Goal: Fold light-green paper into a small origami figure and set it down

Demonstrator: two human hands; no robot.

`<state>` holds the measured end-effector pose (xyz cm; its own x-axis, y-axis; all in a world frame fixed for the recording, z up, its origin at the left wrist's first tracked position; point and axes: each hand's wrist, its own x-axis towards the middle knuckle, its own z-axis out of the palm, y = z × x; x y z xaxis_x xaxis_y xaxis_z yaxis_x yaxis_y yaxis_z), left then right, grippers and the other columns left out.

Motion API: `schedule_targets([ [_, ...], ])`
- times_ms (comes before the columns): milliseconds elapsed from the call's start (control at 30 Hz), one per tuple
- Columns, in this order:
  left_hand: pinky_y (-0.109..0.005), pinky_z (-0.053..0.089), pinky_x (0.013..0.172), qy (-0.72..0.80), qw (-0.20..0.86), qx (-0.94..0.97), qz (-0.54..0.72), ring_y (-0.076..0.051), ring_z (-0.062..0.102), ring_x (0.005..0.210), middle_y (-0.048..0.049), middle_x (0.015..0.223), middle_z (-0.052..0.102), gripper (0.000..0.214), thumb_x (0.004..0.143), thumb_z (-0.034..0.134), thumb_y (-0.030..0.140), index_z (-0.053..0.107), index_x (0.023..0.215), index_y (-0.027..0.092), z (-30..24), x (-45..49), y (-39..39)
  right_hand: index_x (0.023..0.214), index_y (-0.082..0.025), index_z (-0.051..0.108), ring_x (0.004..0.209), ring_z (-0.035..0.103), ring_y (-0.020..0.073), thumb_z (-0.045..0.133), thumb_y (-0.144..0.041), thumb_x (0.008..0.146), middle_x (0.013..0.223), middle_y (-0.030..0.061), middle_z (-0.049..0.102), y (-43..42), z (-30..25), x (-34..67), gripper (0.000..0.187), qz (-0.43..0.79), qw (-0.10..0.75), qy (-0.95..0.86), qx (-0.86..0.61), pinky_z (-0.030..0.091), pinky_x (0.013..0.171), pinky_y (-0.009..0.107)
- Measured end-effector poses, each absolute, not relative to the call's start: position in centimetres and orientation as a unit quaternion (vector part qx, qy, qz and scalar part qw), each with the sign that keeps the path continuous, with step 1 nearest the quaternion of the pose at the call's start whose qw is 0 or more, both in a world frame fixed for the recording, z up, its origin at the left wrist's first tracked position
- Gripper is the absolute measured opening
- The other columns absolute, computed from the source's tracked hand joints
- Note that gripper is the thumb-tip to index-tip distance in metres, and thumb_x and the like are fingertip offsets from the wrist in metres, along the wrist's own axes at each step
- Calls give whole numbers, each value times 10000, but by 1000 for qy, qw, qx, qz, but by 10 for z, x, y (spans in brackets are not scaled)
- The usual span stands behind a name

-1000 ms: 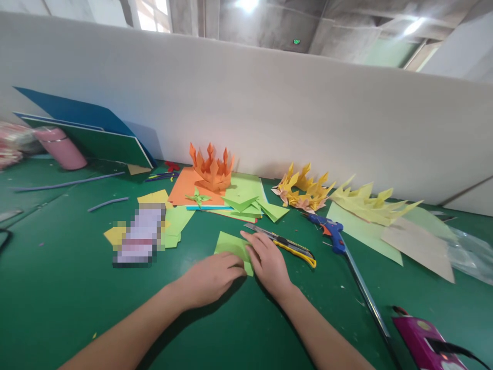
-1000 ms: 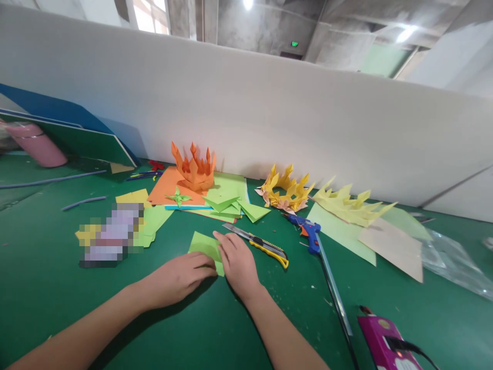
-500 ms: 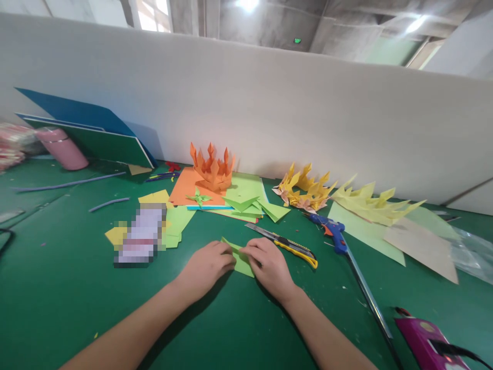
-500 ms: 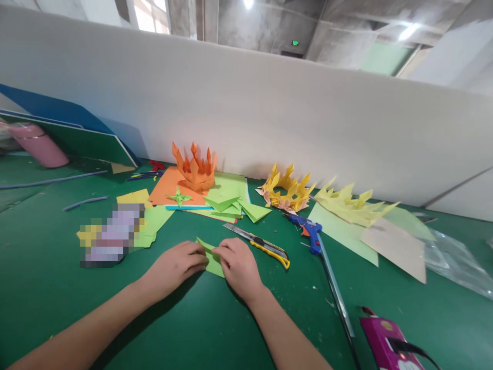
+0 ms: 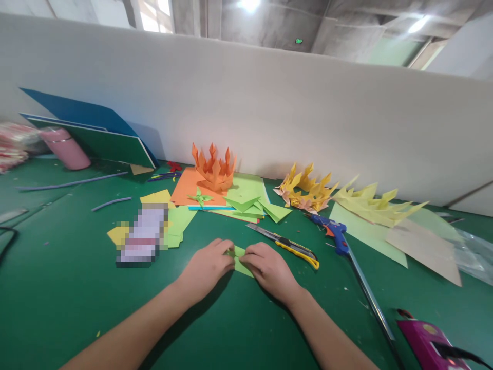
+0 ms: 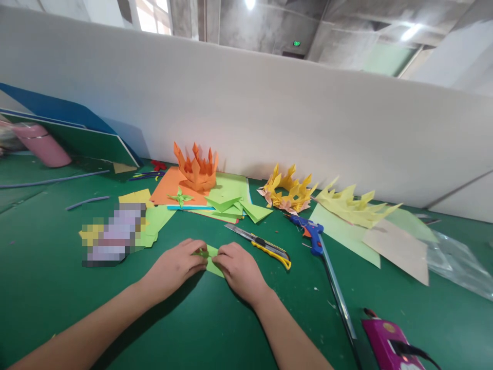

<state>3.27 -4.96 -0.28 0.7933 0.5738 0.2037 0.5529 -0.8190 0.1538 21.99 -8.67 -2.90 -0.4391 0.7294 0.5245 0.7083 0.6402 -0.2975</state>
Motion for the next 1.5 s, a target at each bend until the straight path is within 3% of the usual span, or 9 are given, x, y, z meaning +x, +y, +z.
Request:
schedule_targets([
  [200,-279,398,671,258,57,955,134,-163,506,775,-40,779,608,232,876,527,177,659,687,154,-5,33,-46,842,-169,657,724,515,166,390,-179,937,778,56,633,-86,-27,220,284,2,305,-858,-413,434,657,270],
  [700,-283,432,723,269,100,943,167,-165,567,790,-43,802,637,253,889,497,183,679,715,158,-8,31,-46,836,-165,649,715,517,163,334,-186,956,763,53,637,-86,-25,223,337,-11,274,-875,-398,424,650,262],
  [1367,-284,444,701,261,116,948,141,-176,600,760,-51,795,666,182,857,518,119,684,791,151,-4,29,-44,806,-173,634,743,528,181,406,-145,913,766,54,622,-92,-22,217,253,32,256,-855,-451,436,685,286],
  [1500,-284,436,681,262,108,950,129,-178,593,750,-55,782,654,192,863,506,121,677,781,146,-1,30,-45,1071,-124,601,770,522,208,397,-121,896,842,88,620,-95,-24,208,268,5,221,-837,-500,437,684,316],
])
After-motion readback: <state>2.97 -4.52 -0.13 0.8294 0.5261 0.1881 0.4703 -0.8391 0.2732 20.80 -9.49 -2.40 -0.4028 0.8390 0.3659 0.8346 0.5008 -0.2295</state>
